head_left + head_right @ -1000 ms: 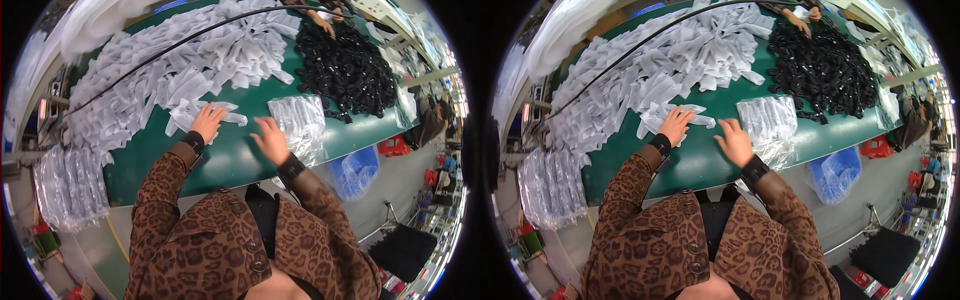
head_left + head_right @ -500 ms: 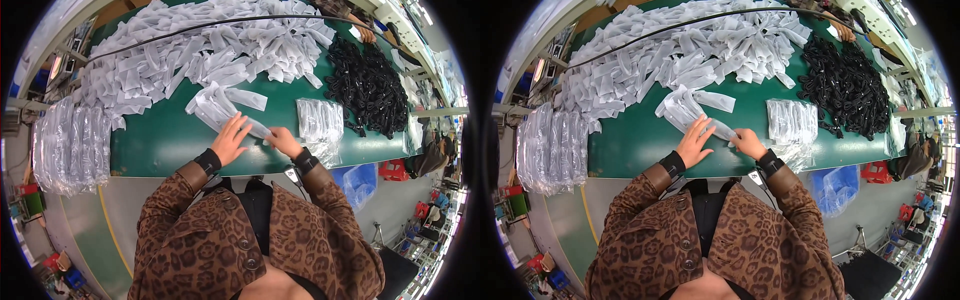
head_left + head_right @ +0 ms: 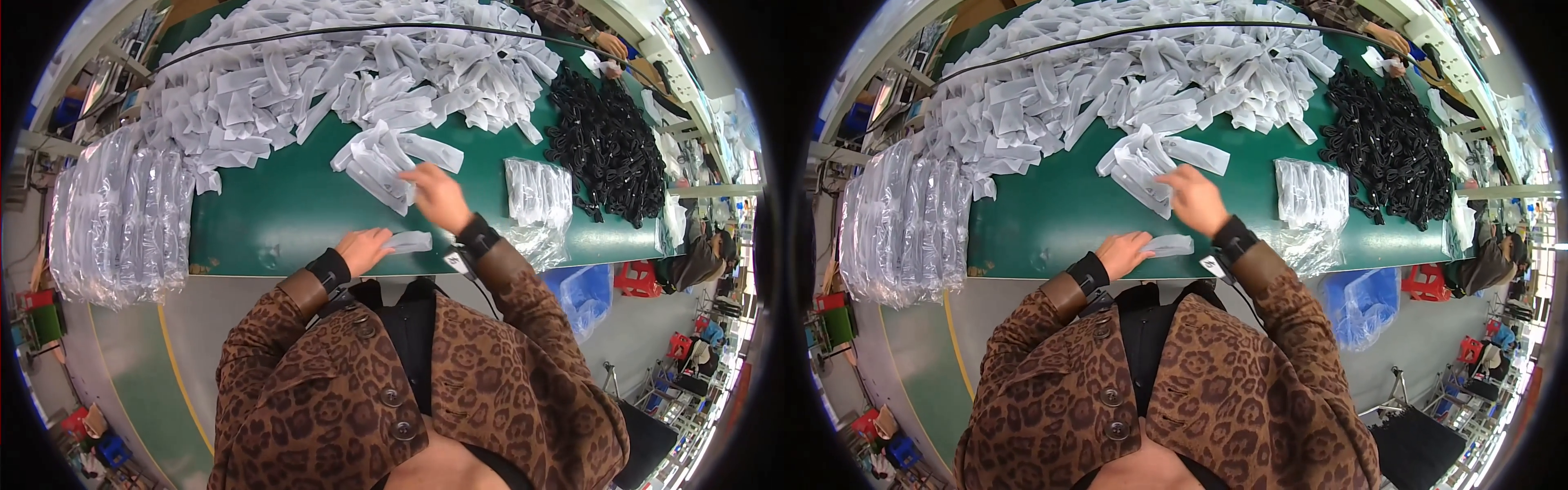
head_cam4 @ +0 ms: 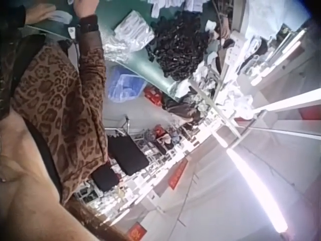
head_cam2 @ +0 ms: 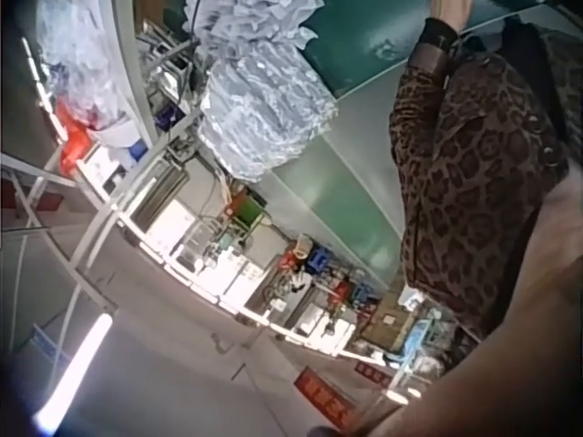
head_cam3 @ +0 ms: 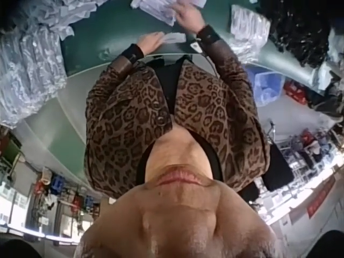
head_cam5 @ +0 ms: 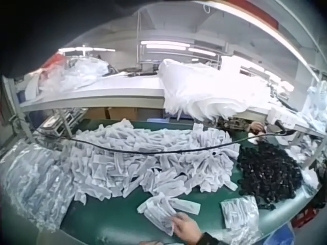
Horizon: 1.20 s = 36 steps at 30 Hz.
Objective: Weighing electronic components on a scale and packaging them into plastic bags.
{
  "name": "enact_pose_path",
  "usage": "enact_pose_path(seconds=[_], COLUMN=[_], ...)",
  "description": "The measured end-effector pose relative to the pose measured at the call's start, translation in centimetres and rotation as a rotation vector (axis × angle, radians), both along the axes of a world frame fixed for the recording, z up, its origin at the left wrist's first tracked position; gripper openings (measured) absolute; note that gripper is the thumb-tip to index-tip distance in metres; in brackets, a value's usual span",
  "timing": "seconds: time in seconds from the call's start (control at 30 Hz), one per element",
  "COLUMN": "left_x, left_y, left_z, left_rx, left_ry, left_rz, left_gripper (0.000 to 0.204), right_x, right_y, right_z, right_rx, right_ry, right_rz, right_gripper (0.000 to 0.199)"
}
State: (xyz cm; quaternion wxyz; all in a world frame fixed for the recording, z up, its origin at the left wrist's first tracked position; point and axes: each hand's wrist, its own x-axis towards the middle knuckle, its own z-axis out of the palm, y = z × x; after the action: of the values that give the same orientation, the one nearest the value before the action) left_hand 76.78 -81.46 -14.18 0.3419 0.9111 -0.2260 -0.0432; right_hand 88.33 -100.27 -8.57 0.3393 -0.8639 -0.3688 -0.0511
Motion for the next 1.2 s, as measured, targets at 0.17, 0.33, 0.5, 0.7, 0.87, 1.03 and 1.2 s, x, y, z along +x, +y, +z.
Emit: enact_pose_path(seconds=[0.17, 0.33, 0.5, 0.7, 0.87, 1.03, 1.2], left_x=[-1.7, -3.4, -3.8, -5.2, -6.3, -6.5, -6.4], left_y=[1.8, 2.3, 2.5, 0.8, -1.2, -3.2, -5.1], left_z=[-0.7, -2.0, -1.4, -1.8, -2.2, -2.0, -1.6], left_rx=[0.032, -0.024, 0.047, -0.039, -0.164, -0.184, -0.109], left_ry=[0.069, 0.043, 0.081, 0.048, 0.086, 0.041, 0.005], left_rz=[-0.025, 0.041, 0.074, 0.107, 0.08, 0.084, 0.083], left_gripper=[0.025, 0.025, 0.026, 0.026, 0.026, 0.026, 0.025], right_x=[-2.2, -5.9, -2.1, 1.6, 1.5, -0.2, -2.1], right_y=[4.6, 6.7, 5.4, 1.2, -2.3, -2.9, 0.1], right_z=[-5.2, -4.3, -3.2, -3.1, -5.3, -3.3, -2.8], right_rx=[-0.471, -0.342, -0.144, -0.284, -0.319, -0.273, -0.276], right_ry=[-0.092, 0.305, 0.177, 0.144, 0.135, -0.016, -0.067], right_rz=[-0.128, -0.063, 0.07, 0.259, 0.39, 0.366, 0.48], right_gripper=[0.037, 0.037, 0.035, 0.036, 0.038, 0.039, 0.044])
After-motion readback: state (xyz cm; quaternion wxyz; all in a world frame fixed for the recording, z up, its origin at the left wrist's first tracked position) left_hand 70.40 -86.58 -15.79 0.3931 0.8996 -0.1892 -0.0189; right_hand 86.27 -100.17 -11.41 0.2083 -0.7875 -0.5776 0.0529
